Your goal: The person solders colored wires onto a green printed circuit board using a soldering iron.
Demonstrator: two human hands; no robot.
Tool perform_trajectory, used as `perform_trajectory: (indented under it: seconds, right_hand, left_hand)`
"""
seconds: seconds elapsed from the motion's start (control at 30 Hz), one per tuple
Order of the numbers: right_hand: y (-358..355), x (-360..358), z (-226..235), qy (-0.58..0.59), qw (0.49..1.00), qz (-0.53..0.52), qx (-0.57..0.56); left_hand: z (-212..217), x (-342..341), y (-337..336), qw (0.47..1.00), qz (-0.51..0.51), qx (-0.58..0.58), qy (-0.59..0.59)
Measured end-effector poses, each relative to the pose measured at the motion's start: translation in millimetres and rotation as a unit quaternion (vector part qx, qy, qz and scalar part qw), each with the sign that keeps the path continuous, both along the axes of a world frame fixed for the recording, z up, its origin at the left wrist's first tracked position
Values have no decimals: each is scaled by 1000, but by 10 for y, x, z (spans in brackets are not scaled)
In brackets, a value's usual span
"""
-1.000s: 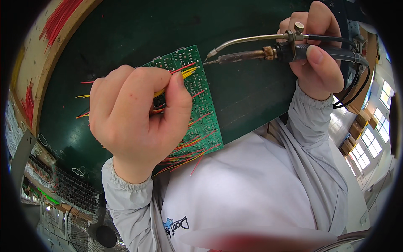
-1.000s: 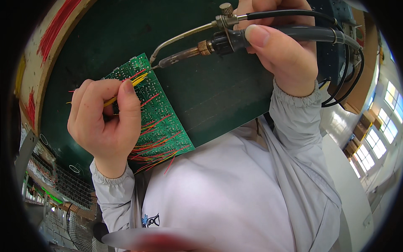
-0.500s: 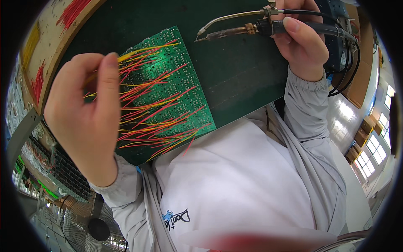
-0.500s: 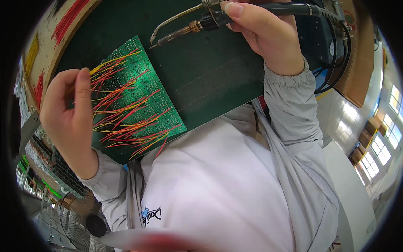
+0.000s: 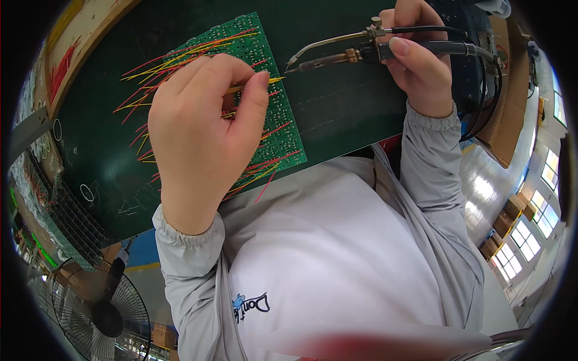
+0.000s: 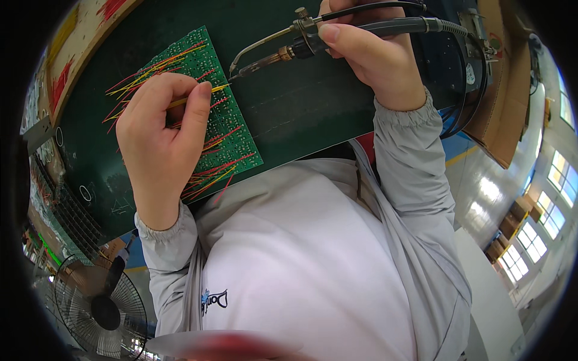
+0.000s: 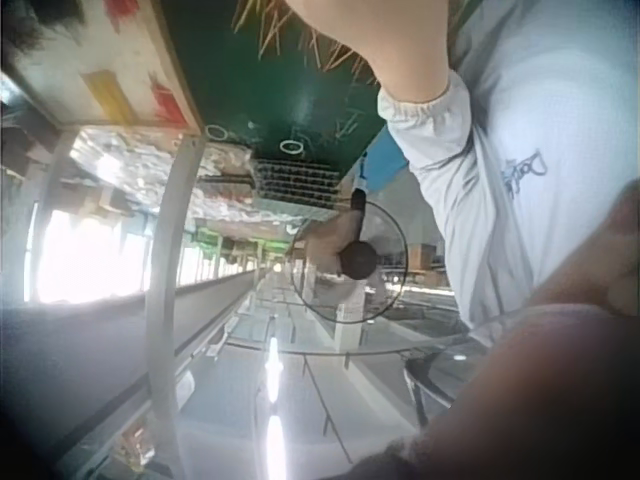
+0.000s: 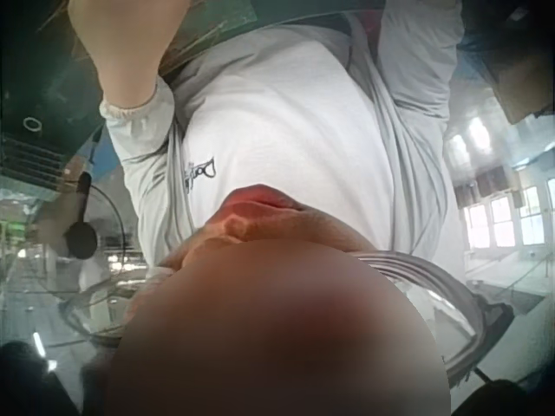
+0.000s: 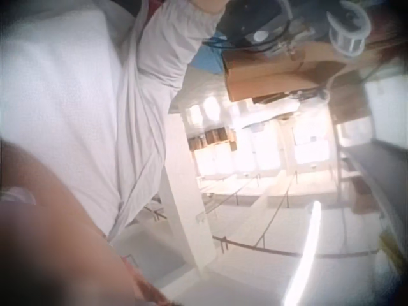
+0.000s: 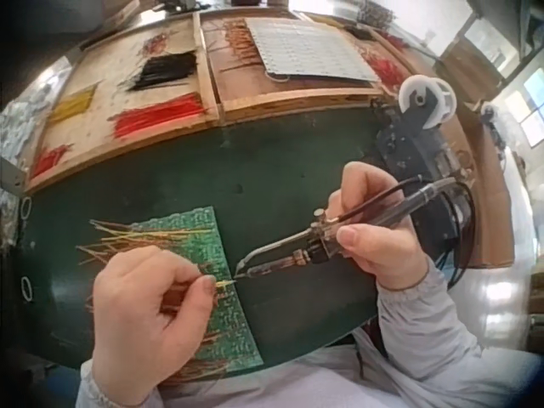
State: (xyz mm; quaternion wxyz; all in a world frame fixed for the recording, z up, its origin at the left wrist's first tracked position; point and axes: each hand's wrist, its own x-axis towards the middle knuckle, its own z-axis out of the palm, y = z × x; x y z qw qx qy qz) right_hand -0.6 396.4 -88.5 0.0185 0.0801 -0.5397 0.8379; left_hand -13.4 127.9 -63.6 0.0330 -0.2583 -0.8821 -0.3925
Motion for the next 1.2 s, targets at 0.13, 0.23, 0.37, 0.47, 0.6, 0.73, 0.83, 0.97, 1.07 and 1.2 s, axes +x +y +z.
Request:
perform_trajectory:
  seconds: [0.13, 0.23, 0.37, 0.47, 0.6, 0.73, 0.83, 0.97, 1.07, 1.2]
  right_hand:
    - [-81, 82, 120, -20, 1000, -13, -9]
    - [-41, 84, 147, -45, 998, -28, 41]
    - [13, 39, -2, 14, 1000, 0, -4]
    - [-4, 50, 18, 1, 1000, -8, 0]
    - [38, 59, -20, 13, 1000, -4, 16]
    - [223, 44, 38, 19, 988, 55, 141]
    - [202, 33, 45, 32, 987, 54, 148]
    - [159, 46, 56, 26, 987, 39, 152]
    - [154, 53, 65, 23, 987, 32, 158]
    - [168, 49, 72, 17, 987, 37, 155]
  left_hand:
    - [-7, 53, -58, 999, 26, 26, -13]
    - [-32, 58, -46, 998, 49, 40, -8]
    - [-48, 42, -23, 998, 51, 41, -5]
    - [-56, 37, -11, 999, 41, 34, 7]
    - [-59, 46, 22, 999, 37, 30, 10]
    - [-58, 35, 56, 999, 34, 32, 10]
    - [-61, 38, 66, 999, 40, 34, 8]
    - [-52, 40, 70, 999, 42, 27, 6]
    - [-64, 43, 75, 999, 43, 29, 7]
    - [-51, 45, 77, 999, 41, 32, 8]
